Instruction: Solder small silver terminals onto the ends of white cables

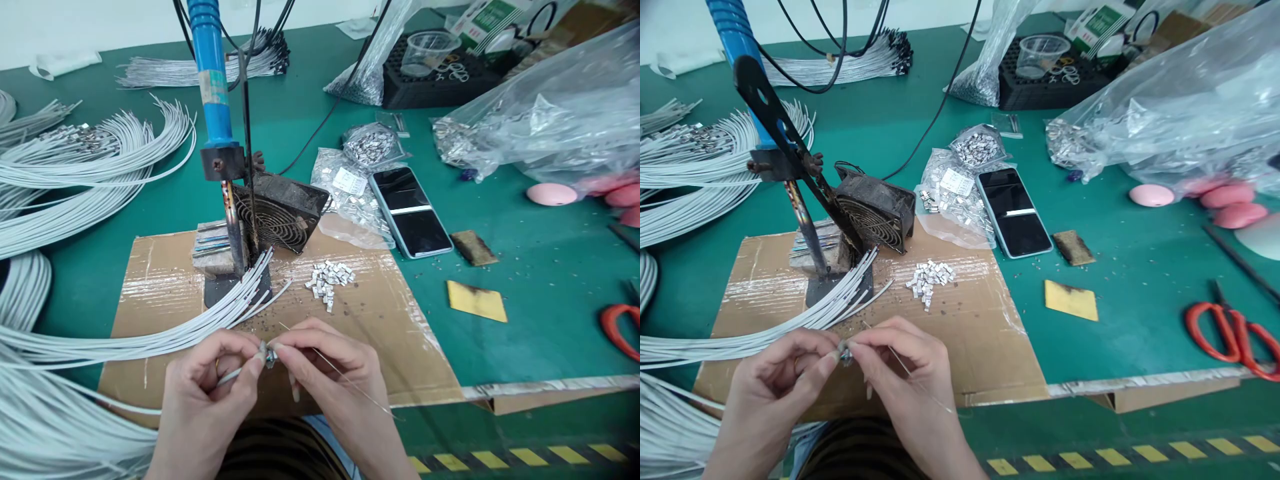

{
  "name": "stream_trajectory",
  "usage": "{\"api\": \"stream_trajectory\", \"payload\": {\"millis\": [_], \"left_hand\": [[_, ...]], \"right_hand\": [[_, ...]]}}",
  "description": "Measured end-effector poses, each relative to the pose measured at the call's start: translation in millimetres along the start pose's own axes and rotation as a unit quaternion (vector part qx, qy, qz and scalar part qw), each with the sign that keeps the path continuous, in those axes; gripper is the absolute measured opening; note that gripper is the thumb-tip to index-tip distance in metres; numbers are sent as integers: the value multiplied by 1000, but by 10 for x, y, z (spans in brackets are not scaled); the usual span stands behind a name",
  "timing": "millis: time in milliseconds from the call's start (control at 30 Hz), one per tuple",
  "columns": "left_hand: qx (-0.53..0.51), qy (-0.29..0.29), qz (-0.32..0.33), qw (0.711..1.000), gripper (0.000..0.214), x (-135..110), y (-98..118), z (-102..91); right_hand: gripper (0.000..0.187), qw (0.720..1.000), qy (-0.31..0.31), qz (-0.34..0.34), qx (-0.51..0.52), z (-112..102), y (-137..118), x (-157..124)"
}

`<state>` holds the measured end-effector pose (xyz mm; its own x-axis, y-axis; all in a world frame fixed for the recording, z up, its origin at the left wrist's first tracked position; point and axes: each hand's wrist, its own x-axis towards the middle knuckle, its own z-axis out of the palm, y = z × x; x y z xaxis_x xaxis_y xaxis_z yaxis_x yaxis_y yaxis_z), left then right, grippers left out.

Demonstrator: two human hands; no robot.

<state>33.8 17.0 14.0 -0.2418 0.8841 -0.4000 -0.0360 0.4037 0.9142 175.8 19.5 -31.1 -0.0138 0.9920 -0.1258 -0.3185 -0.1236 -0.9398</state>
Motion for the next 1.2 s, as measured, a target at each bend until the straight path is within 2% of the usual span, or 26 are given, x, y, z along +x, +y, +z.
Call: {"api": "stream_trajectory", "payload": {"millis": [233, 633, 767, 867, 933, 1067, 1133, 1200], "left_hand": [[-25, -8, -11, 1000, 13, 4, 5, 4], [-34, -18, -14, 999, 16, 21, 13, 15], [-28, -25, -13, 999, 16, 36, 6, 9], [-17, -13, -11, 1000, 15, 63, 0, 3], [-7, 3, -5, 1000, 14, 90, -5, -4], [-5, 29, 11, 1000, 15, 159, -14, -17], [-9, 34, 19, 999, 15, 197, -11, -22], [-10, 38, 25, 999, 16, 235, -3, -26]], "right_hand": [[5, 1000, -3, 3, -16, -4, -90, 22], [18, 999, -17, -12, -50, -37, -104, 28], [16, 993, -9, -41, -109, -54, -69, -10], [31, 987, 3, -66, -149, -76, -3, -55], [37, 986, 6, -59, -156, -97, 49, -74], [19, 977, 52, -68, -197, -109, 98, -64], [25, 971, 63, -70, -220, -78, 62, -35], [32, 970, 50, -72, -227, -25, 0, 6]]}}
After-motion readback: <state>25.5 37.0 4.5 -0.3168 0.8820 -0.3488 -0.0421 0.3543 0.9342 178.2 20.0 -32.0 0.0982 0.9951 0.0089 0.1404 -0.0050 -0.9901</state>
